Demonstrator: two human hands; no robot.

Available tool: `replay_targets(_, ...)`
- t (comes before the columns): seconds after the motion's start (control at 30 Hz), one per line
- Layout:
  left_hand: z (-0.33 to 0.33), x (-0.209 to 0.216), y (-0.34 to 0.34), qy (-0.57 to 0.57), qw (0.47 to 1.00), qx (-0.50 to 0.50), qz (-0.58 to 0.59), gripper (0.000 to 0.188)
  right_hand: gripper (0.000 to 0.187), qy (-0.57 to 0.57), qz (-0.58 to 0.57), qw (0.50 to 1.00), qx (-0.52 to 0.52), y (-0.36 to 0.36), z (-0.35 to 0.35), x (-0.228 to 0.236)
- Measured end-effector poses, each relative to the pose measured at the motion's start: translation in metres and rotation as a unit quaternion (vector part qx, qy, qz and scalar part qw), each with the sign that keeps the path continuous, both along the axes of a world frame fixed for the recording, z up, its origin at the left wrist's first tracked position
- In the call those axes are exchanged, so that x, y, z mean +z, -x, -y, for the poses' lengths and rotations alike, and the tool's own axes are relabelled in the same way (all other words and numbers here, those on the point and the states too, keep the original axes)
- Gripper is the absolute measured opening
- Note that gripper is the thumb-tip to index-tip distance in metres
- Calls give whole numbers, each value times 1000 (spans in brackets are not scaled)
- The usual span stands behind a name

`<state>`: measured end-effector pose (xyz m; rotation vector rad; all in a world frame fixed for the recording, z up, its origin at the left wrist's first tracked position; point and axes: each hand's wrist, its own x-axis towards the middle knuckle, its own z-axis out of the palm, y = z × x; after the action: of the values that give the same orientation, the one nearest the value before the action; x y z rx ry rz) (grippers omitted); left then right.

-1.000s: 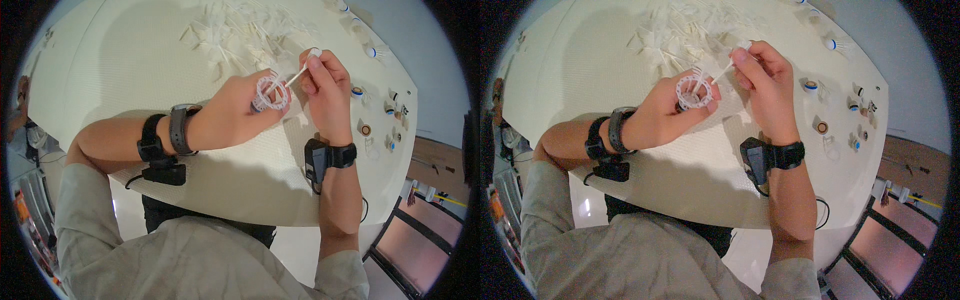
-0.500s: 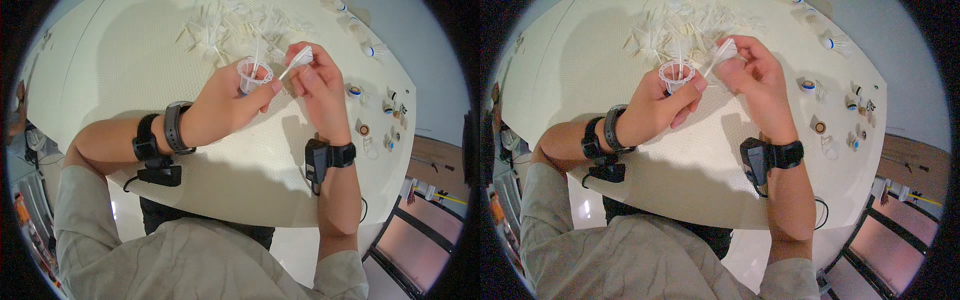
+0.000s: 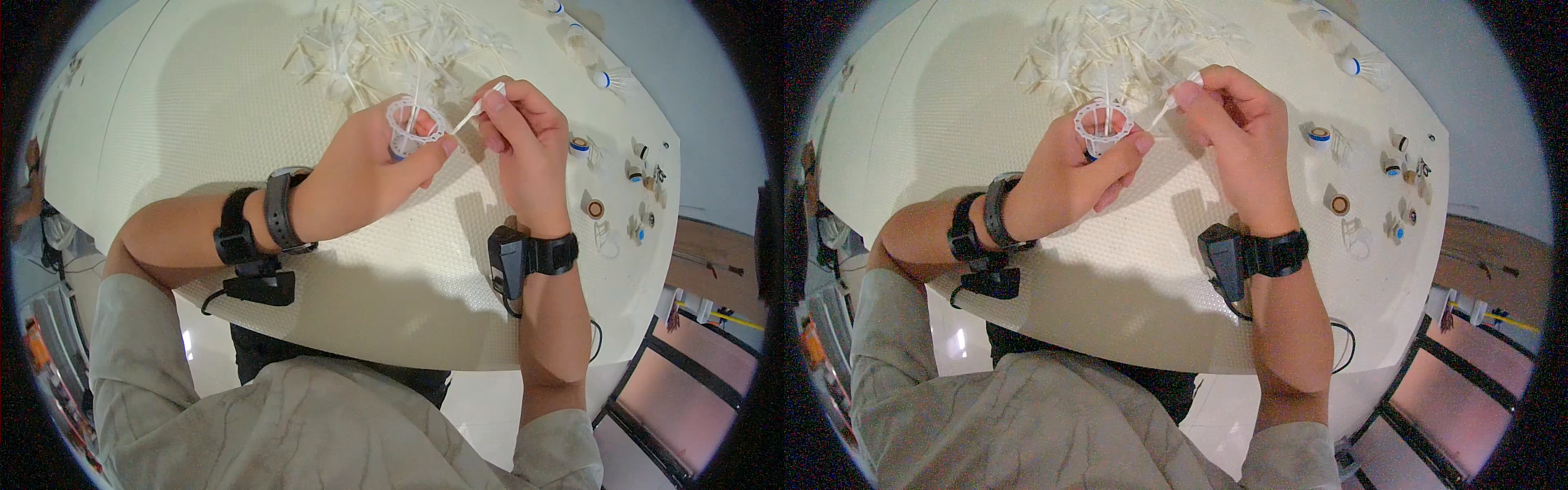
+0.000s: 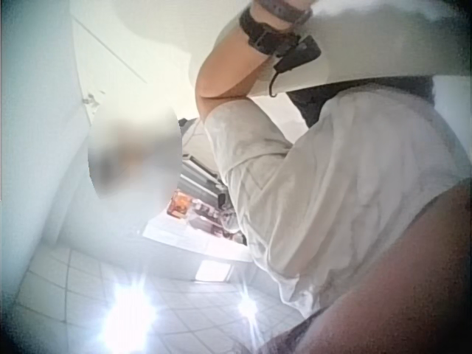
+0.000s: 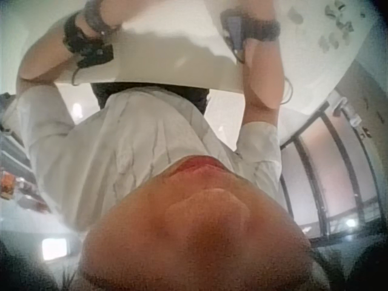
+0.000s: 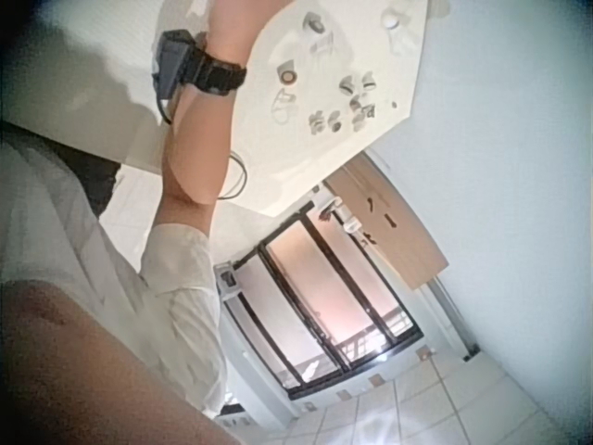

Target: The person inserts white feathers into the holes of a shuttlecock base by hand, securing them one by one until a full ring is formed.

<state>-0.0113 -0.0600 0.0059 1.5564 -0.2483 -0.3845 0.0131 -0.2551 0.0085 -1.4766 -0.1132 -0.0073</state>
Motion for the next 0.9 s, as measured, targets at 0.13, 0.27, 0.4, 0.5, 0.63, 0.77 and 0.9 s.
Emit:
replay_targets(0.13, 2, 1, 2, 5, 1000, 7, -13, 17, 12, -17, 6, 1000, 0, -1, 3, -3)
replay_targets(0.27, 1, -1, 1, 11, 1000, 3, 2, 17, 12, -65, 2, 998, 11, -2, 4, 1)
replay_targets(0.4, 2, -2, 1, 15, 1000, 10, -2, 16, 9, -5, 20, 1000, 13, 0, 4, -3)
replay_targets(0.5, 1, 0, 0, 1, 1000, 1, 5, 15, 7, 45, 30, 998, 16, 0, 5, -5)
replay_targets(0.63, 0, 0, 1, 10, 1000, 8, 13, 16, 8, 35, 32, 999, 14, 1, 2, -1)
replay_targets(0.77, 1, 0, 1, 29, 999, 2, -26, 17, 11, 25, 26, 999, 15, 1, 6, -2)
replay_targets(0.9, 1, 0, 2, 41, 998, 7, -45, 17, 13, 19, 31, 999, 28, 2, 5, -2)
